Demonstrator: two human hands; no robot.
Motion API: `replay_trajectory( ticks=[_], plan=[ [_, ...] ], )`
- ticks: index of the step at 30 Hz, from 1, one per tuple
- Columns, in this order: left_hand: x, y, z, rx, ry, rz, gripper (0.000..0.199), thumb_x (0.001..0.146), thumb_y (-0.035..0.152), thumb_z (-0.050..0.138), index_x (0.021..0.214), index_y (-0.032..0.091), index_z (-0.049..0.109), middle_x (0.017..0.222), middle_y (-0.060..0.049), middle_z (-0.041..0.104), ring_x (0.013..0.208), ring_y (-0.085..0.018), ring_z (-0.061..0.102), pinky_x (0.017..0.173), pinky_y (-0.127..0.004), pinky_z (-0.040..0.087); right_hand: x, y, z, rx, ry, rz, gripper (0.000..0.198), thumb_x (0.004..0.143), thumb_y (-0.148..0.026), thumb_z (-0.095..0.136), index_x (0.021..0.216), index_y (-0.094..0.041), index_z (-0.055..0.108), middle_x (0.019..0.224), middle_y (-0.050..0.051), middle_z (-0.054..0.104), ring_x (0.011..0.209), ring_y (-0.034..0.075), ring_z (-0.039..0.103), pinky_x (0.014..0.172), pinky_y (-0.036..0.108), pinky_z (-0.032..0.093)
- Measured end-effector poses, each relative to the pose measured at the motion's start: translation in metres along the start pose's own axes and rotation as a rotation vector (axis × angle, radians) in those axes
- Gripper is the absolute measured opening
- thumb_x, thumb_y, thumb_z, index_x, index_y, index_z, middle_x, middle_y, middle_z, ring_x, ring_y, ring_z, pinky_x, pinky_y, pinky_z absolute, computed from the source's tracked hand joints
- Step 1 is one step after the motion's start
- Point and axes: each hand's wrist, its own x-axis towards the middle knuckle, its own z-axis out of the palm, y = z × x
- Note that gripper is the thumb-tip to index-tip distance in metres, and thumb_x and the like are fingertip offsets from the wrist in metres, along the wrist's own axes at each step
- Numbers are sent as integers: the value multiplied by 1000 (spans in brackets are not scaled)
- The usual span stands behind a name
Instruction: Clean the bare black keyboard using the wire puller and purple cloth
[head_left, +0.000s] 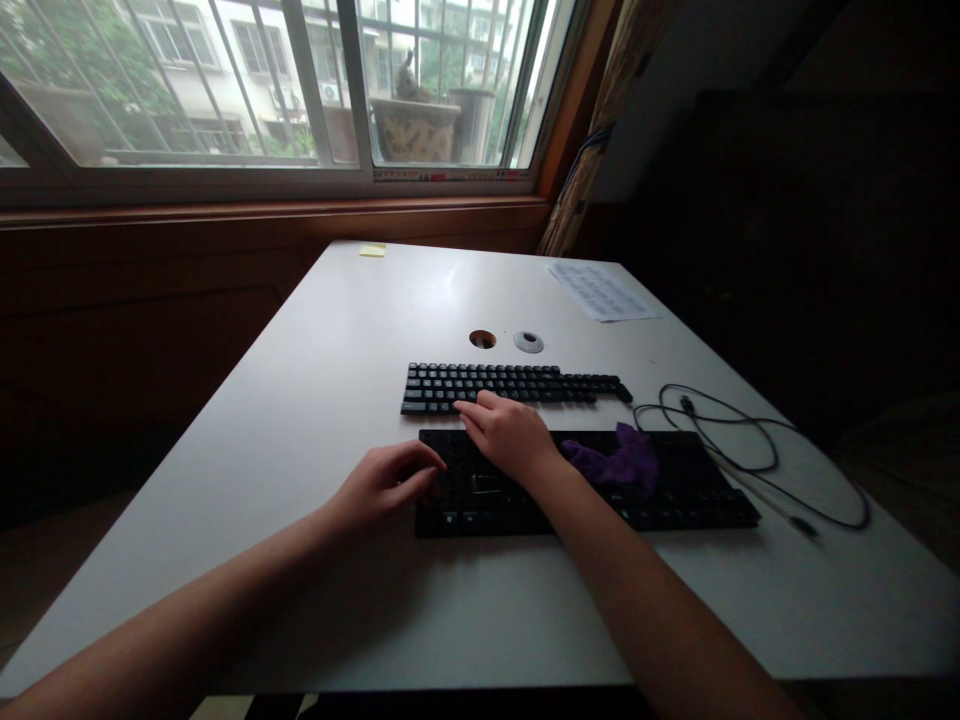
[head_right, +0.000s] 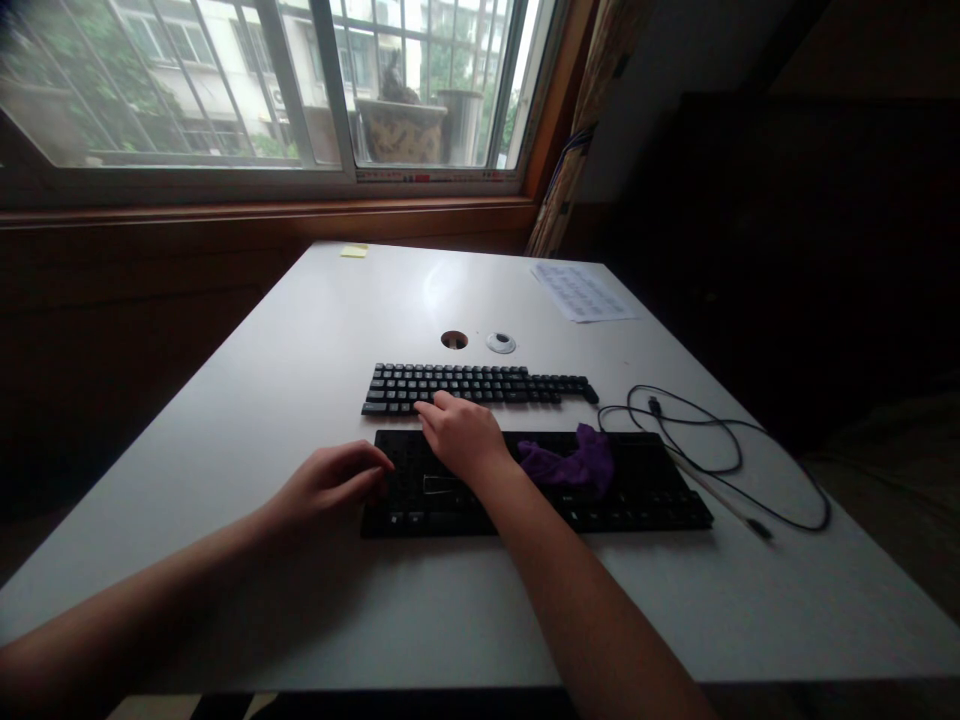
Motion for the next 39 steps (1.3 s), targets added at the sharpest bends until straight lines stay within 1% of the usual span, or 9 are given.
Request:
replay_trajectory(
  ticks=[5,13,22,39],
  plan=[
    [2,1,-1,38,44,-5,17,93,27,55,98,15,66,78,-3,70,69,-15,64,65,-25,50,0,0,-1,-10,-26,3,37,101,-39,37,127,-33,64,106,3,65,86,18,63,69,28,42],
    [2,1,-2,48,36,-3,16,92,26,54,97,15,66,78,-3,70,69,-14,64,65,-25,50,1,-3,-5,-29,-76,18,40,102,-38,34,129,-34,62,108,5,64,89,18,63,71,27,41],
    [2,4,0,36,43,-13,16,92,26,54,96,15,66,78,-3,70,69,-15,64,65,-26,51,0,-4,-7,-32,-76,23,38,102,-38,35,128,-33,63,108,5,65,89,18,63,69,28,41],
    [2,3,-1,44,35,-10,16,92,25,54,97,15,65,78,-3,70,69,-15,64,65,-25,50,-1,-2,-4,-13,-52,15,38,102,-38,36,127,-33,63,107,4,65,87,18,63,69,27,41]
  ],
)
